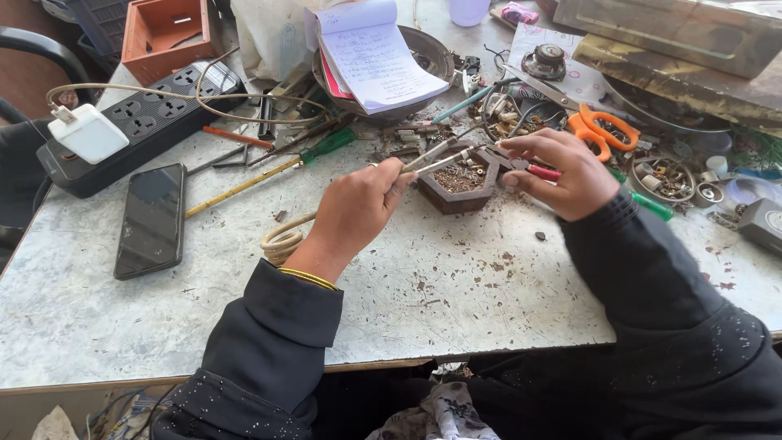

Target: The person uses pliers to strip the insulation from the ends of two electrical cords. They then appear to be working on a small metal component, possibly a fuse or connector, using the pliers to manipulate it.

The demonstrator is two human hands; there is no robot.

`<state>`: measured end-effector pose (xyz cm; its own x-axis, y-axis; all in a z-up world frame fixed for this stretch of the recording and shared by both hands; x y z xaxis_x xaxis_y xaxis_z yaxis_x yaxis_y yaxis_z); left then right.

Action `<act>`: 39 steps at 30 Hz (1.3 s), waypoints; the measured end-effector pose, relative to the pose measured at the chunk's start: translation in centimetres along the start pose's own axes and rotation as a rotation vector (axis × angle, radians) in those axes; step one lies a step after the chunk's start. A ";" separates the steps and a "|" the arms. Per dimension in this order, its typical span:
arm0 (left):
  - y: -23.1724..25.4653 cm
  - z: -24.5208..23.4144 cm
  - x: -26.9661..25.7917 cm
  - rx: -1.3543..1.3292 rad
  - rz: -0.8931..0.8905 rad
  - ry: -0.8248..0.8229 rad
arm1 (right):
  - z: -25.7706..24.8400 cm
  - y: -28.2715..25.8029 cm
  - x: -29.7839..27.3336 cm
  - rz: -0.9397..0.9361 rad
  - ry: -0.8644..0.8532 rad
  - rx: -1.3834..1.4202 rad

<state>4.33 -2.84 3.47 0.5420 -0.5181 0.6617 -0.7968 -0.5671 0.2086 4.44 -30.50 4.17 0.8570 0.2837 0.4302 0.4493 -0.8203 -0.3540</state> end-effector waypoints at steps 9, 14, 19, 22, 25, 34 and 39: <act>1.2 1.2 -0.1 0.047 0.096 -0.051 | 1.6 -1.5 -0.4 0.221 -0.034 0.410; 1.2 1.6 -0.1 0.057 0.096 -0.073 | 1.2 -2.0 -0.3 0.192 0.038 0.479; 1.3 1.9 0.0 0.036 0.097 -0.093 | -0.5 -3.6 -0.7 0.032 0.131 0.292; 1.2 1.9 0.0 0.010 0.086 -0.098 | -1.3 -5.3 -1.1 -0.162 0.231 0.061; 1.3 1.7 0.0 -0.017 0.079 -0.093 | -1.4 -6.3 -1.1 -0.260 0.270 -0.072; 1.5 1.9 0.0 -0.002 -0.018 -0.097 | -0.7 -6.8 -1.9 -0.371 0.380 -0.179; 2.1 1.7 0.0 0.071 0.006 -0.046 | 0.4 -5.5 -1.6 -0.177 0.355 0.016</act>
<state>3.06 -5.09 2.69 0.5504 -0.5492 0.6288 -0.7799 -0.6070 0.1526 0.71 -26.21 5.12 0.6262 0.2284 0.7455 0.5887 -0.7653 -0.2601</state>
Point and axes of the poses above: each hand's wrist, its own x-axis towards the middle knuckle, its own z-axis out of the palm, y = z × x, the point moved 6 cm from there along x, towards the middle knuckle, and after that the axes turned 13 degrees about z, right-handed, at the moved point
